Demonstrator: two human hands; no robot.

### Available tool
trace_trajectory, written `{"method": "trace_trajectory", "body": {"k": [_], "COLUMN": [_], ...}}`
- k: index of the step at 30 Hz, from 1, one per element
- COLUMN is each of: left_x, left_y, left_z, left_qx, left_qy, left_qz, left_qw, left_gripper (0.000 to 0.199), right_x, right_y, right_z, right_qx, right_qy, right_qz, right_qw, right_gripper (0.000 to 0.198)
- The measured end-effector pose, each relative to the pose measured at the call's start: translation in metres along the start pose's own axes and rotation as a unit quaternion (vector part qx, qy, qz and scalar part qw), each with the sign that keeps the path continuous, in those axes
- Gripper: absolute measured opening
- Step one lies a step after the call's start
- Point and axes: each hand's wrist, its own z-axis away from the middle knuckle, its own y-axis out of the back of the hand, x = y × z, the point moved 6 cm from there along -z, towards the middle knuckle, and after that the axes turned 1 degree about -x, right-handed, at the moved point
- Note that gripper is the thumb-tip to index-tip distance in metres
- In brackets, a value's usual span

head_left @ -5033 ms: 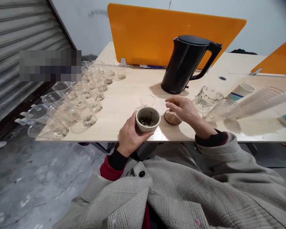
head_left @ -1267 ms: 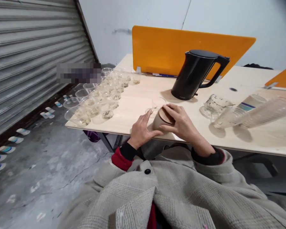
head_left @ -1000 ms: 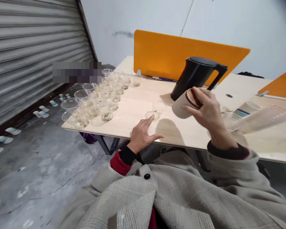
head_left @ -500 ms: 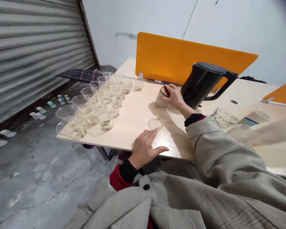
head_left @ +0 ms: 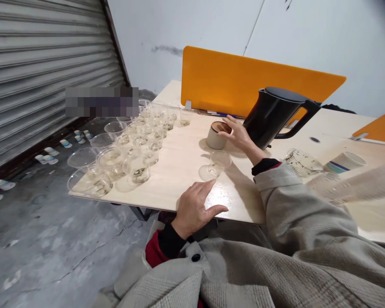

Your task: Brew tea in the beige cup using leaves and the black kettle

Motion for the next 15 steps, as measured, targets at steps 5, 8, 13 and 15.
{"method": "trace_trajectory", "body": {"k": [5, 8, 13, 15], "left_x": [-0.002, -0.005, -0.008, -0.008], "left_y": [-0.001, -0.003, -0.005, -0.005], "left_z": [0.001, 0.001, 0.001, 0.001], "left_qx": [-0.003, -0.011, -0.019, -0.021], "left_qy": [0.005, 0.016, 0.019, 0.018], "left_qz": [-0.002, -0.005, -0.023, -0.033], "left_qw": [1.000, 1.000, 0.999, 0.999], "left_gripper": [0.076, 0.072, 0.068, 0.068], "right_x": [-0.001, 0.017, 0.095, 0.124], "right_y": [0.079, 0.132, 0.180, 0.185], "right_z": [0.043, 0.062, 0.065, 0.059], "right_qx": [0.240, 0.365, 0.426, 0.408], "right_qy": [-0.031, -0.083, -0.266, -0.305], "right_qz": [0.026, 0.070, 0.064, 0.068], "right_qw": [0.970, 0.925, 0.862, 0.858], "right_gripper": [0.057, 0.054, 0.061, 0.063]}}
